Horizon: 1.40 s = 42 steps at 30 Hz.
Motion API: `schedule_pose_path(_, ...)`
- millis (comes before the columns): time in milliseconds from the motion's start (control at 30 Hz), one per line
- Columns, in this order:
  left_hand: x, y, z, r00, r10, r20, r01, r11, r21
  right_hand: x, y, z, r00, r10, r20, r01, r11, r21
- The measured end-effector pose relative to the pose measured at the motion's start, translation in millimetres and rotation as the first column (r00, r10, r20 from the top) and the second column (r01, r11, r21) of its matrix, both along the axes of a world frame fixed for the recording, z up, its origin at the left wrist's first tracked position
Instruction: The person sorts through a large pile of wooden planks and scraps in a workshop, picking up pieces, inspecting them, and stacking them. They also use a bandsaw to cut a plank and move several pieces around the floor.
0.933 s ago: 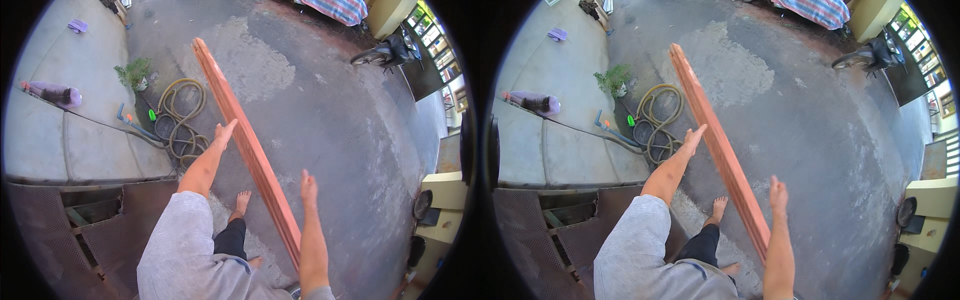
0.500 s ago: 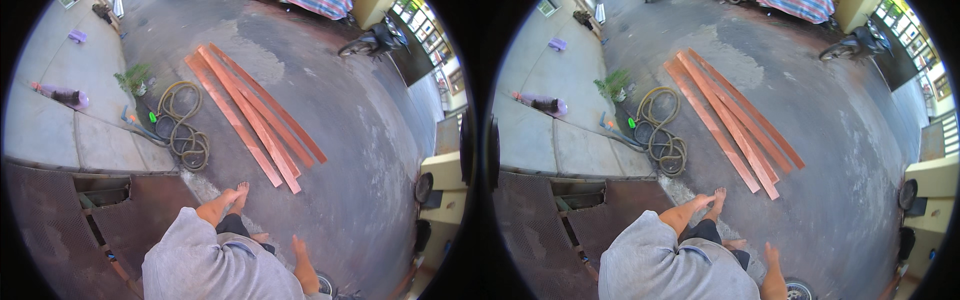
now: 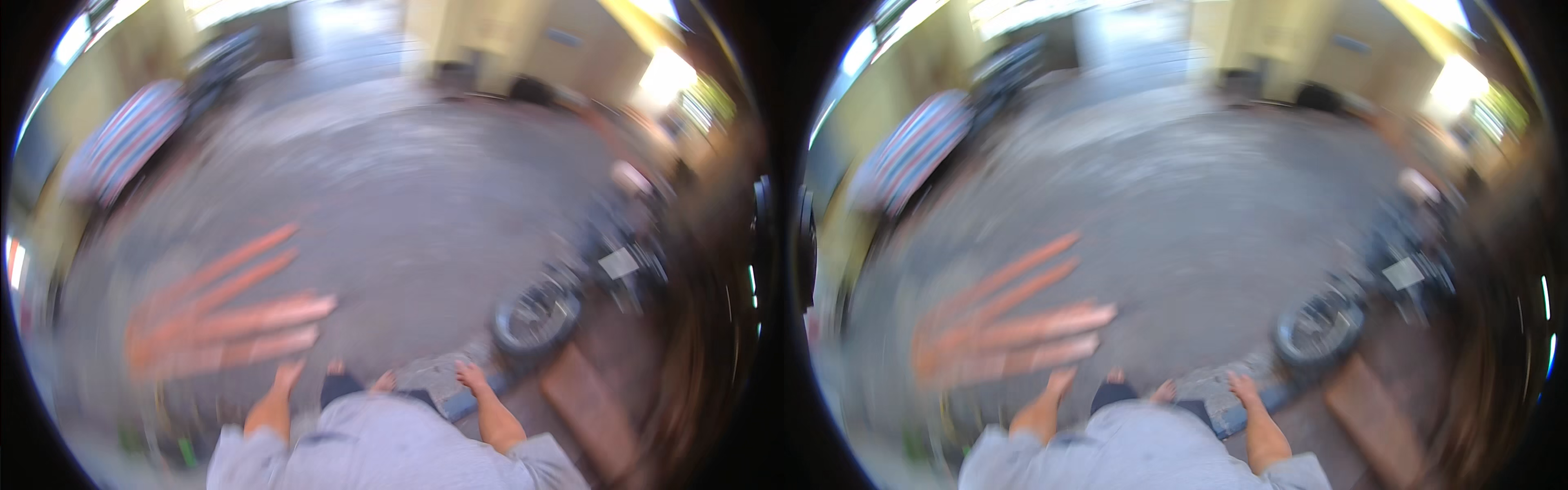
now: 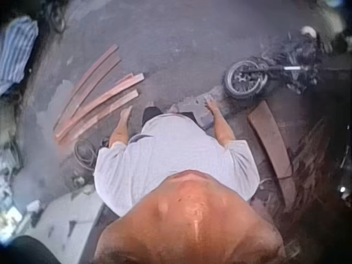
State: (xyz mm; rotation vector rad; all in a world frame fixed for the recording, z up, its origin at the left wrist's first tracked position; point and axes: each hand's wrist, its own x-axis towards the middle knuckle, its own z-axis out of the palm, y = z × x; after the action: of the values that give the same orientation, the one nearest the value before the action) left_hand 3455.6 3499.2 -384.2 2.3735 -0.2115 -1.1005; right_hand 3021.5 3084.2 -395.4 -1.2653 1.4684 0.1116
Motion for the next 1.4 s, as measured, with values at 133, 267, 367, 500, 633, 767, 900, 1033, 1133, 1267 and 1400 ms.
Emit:
schedule_pose_path(133, 0, -150, 30, 0.958, 0.019, -0.285, 0.005, 0.996, 0.086, -59, 4, 13, 0.991, -0.105, -0.084, 0.087, 0.976, -0.199)
schedule_pose_path(267, -25, -273, 25, 0.880, -0.424, -0.214, 0.444, 0.894, 0.053, -137, 63, 20, 0.832, -0.554, -0.031, 0.551, 0.832, -0.064)
schedule_pose_path(367, -43, -366, 19, 0.784, -0.596, -0.174, 0.618, 0.777, 0.124, -196, 152, 16, 0.580, -0.814, -0.003, 0.814, 0.580, 0.045)
schedule_pose_path(500, -128, -488, 11, 0.730, -0.652, -0.204, 0.668, 0.744, 0.011, -255, 287, 4, 0.408, -0.867, -0.285, 0.913, 0.388, 0.125)
schedule_pose_path(633, -232, -562, 4, 0.628, -0.731, -0.267, 0.756, 0.655, -0.017, -267, 353, 14, 0.283, -0.881, -0.380, 0.957, 0.231, 0.176)
schedule_pose_path(767, -333, -615, -3, 0.469, -0.805, -0.362, 0.881, 0.452, 0.136, -261, 334, 48, 0.035, -0.952, -0.303, 0.983, -0.022, 0.183)
schedule_pose_path(900, -445, -664, -6, 0.086, -0.944, -0.318, 0.988, 0.040, 0.147, -286, 281, 62, -0.127, -0.992, -0.014, 0.991, -0.127, 0.045)
schedule_pose_path(1033, -575, -720, -6, -0.377, -0.885, -0.272, 0.898, -0.422, 0.128, -313, 233, 38, -0.343, -0.931, 0.120, 0.939, -0.345, 0.005)
schedule_pose_path(1133, -664, -741, -10, -0.168, -0.955, -0.245, 0.986, -0.160, -0.053, -324, 208, 14, -0.381, -0.922, -0.074, 0.905, -0.388, 0.177)
schedule_pose_path(1267, -770, -790, -15, -0.255, -0.939, -0.229, 0.966, -0.237, -0.106, -380, 187, -2, -0.050, -0.970, -0.240, 0.901, -0.148, 0.407)
schedule_pose_path(1400, -833, -865, 15, -0.771, -0.631, -0.091, 0.630, -0.776, 0.041, -515, 140, -10, -0.134, -0.991, -0.019, 0.891, -0.129, 0.435)
